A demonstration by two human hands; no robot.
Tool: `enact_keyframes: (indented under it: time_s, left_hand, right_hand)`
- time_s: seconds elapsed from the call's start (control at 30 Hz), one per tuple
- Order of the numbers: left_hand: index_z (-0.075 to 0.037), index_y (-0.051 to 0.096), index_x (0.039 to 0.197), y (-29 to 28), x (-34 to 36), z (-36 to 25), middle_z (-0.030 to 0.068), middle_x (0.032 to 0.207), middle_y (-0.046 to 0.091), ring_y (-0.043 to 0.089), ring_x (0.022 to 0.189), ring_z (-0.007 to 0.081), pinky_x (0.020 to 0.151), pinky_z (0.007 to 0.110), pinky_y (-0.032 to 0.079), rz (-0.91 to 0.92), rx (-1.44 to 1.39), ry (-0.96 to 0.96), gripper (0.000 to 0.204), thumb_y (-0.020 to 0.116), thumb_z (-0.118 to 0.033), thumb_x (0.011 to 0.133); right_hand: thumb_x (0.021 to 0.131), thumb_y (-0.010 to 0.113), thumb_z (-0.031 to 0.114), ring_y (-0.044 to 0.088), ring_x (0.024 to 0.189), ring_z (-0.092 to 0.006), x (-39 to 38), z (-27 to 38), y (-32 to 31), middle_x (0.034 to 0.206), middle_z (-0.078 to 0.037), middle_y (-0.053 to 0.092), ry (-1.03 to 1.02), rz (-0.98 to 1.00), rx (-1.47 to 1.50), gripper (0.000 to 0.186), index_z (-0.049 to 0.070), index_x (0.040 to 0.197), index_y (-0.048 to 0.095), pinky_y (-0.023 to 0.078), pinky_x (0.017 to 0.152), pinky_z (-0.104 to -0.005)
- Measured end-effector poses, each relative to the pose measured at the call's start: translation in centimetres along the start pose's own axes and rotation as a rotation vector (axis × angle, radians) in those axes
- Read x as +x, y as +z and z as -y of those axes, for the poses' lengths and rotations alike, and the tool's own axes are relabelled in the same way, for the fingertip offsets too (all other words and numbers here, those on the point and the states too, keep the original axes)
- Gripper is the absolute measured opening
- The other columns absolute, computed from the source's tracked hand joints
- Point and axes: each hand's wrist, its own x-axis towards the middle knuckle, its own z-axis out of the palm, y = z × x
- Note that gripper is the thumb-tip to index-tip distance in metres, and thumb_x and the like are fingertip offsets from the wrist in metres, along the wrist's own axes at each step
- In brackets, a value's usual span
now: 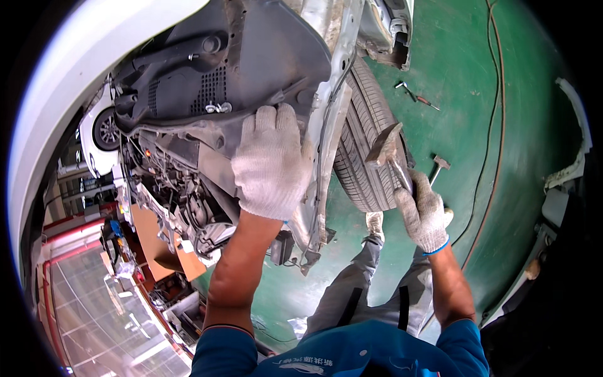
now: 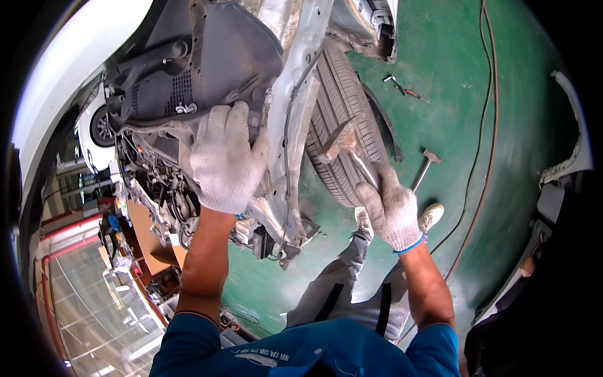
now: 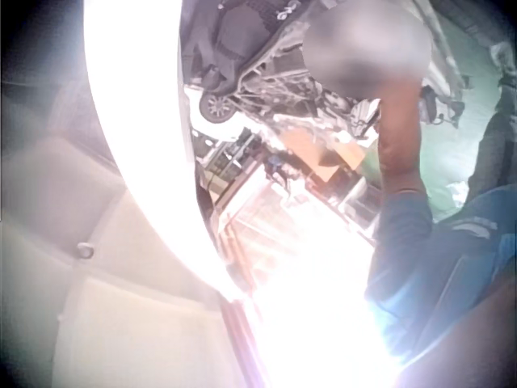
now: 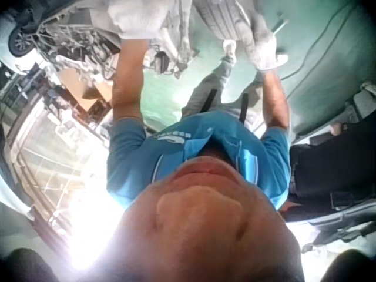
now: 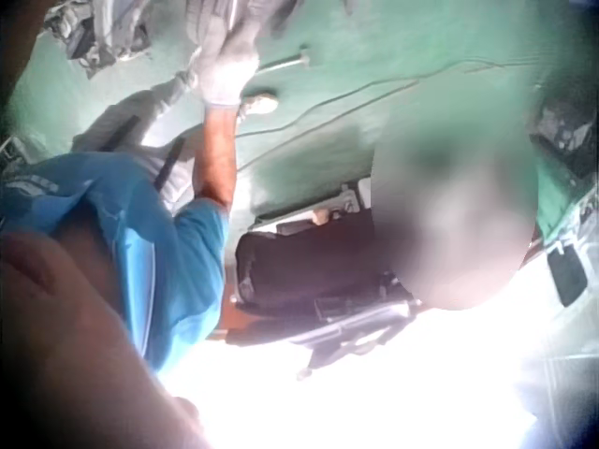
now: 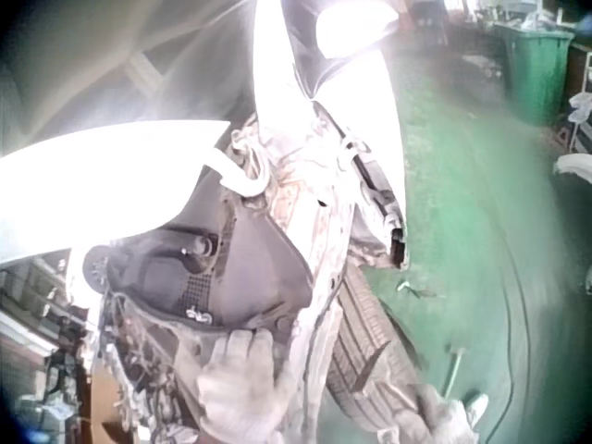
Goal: The person uses a hammer and a metal chisel to repeatedly strike and pry at the front frame and wheel well area of a white car. The task involves manual force to adjust or remove parts of the vehicle's body structure.
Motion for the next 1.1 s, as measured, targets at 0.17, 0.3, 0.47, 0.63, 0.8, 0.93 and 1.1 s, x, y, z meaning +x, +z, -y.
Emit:
enact_keyframes:
  time_s: [0.17, 0.3, 0.47, 0.63, 0.8, 0.93, 1.1]
  left_hand:
    - [-0.005, 0.076, 0.113, -1.4, 0.6, 1.3, 0.0115, 0.105, 0.071, 0.071, 0.099, 0.0330, 0.086, 0.044, 0.057, 0.095, -0.102, 0.019, 0.037, 0.079, -0.022, 0.080]
    - [-0.004, 0.077, 0.111, -1.8, 1.2, 2.2, 0.0136, 0.102, 0.071, 0.071, 0.097, 0.0343, 0.085, 0.043, 0.057, 0.114, -0.190, 0.024, 0.033, 0.078, -0.022, 0.083]
    - [-0.004, 0.077, 0.112, -1.6, 1.4, 2.4, 0.0128, 0.101, 0.071, 0.071, 0.097, 0.0344, 0.083, 0.043, 0.057, 0.123, -0.196, 0.033, 0.035, 0.078, -0.022, 0.082]
    - [-0.004, 0.077, 0.112, -1.6, 1.4, 2.5, 0.0122, 0.102, 0.071, 0.072, 0.096, 0.0342, 0.084, 0.044, 0.057, 0.128, -0.189, 0.041, 0.036, 0.078, -0.023, 0.081]
    - [-0.003, 0.077, 0.111, -1.4, 1.3, 2.4, 0.0117, 0.101, 0.070, 0.072, 0.095, 0.0338, 0.084, 0.043, 0.057, 0.132, -0.170, 0.041, 0.035, 0.078, -0.022, 0.081]
    - [-0.004, 0.072, 0.095, -1.4, 1.5, 2.3, 0.0122, 0.096, 0.066, 0.069, 0.094, 0.0336, 0.082, 0.045, 0.057, 0.094, -0.203, 0.042, 0.026, 0.078, -0.026, 0.082]
    - [-0.006, 0.075, 0.107, -1.9, 1.7, 2.2, 0.0119, 0.096, 0.069, 0.071, 0.089, 0.0343, 0.078, 0.042, 0.057, 0.136, -0.182, 0.048, 0.029, 0.080, -0.019, 0.082]
  right_hand:
    - [0.096, 0.075, 0.032, 0.073, 0.077, -0.0391, 5.1, 0.3, -4.9, 0.093, -0.017, 0.073, -0.636, 0.224, -0.263, 0.042, 0.003, 0.125, 0.067, 0.057, 0.069, -0.0426]
    - [0.091, 0.078, 0.033, 0.071, 0.075, -0.0399, 9.0, 3.2, -6.7, 0.091, -0.016, 0.071, -0.758, 0.396, -0.412, 0.043, 0.003, 0.120, 0.068, 0.056, 0.066, -0.0459]
    - [0.085, 0.081, 0.042, 0.069, 0.064, -0.0344, 11.9, 6.0, -6.7, 0.083, -0.012, 0.067, -0.973, 0.297, -0.586, 0.044, 0.008, 0.109, 0.067, 0.054, 0.055, -0.0446]
    - [0.086, 0.081, 0.041, 0.068, 0.059, -0.0285, 13.4, 8.0, -6.6, 0.075, -0.009, 0.066, -1.169, 0.359, -0.620, 0.041, 0.009, 0.105, 0.066, 0.052, 0.051, -0.0422]
    - [0.089, 0.078, 0.045, 0.068, 0.059, -0.0259, 14.2, 9.1, -6.1, 0.075, -0.007, 0.066, -1.076, 0.236, -0.724, 0.040, 0.012, 0.107, 0.065, 0.053, 0.051, -0.0403]
    - [0.088, 0.078, 0.044, 0.068, 0.060, -0.0255, 13.5, 8.6, -6.5, 0.073, -0.006, 0.064, -1.175, 0.316, -0.603, 0.038, 0.012, 0.102, 0.064, 0.053, 0.052, -0.0410]
    - [0.091, 0.078, 0.042, 0.068, 0.057, -0.0271, 15.0, 7.9, -6.5, 0.072, -0.006, 0.064, -1.007, 0.262, -0.695, 0.034, 0.012, 0.099, 0.064, 0.053, 0.051, -0.0420]
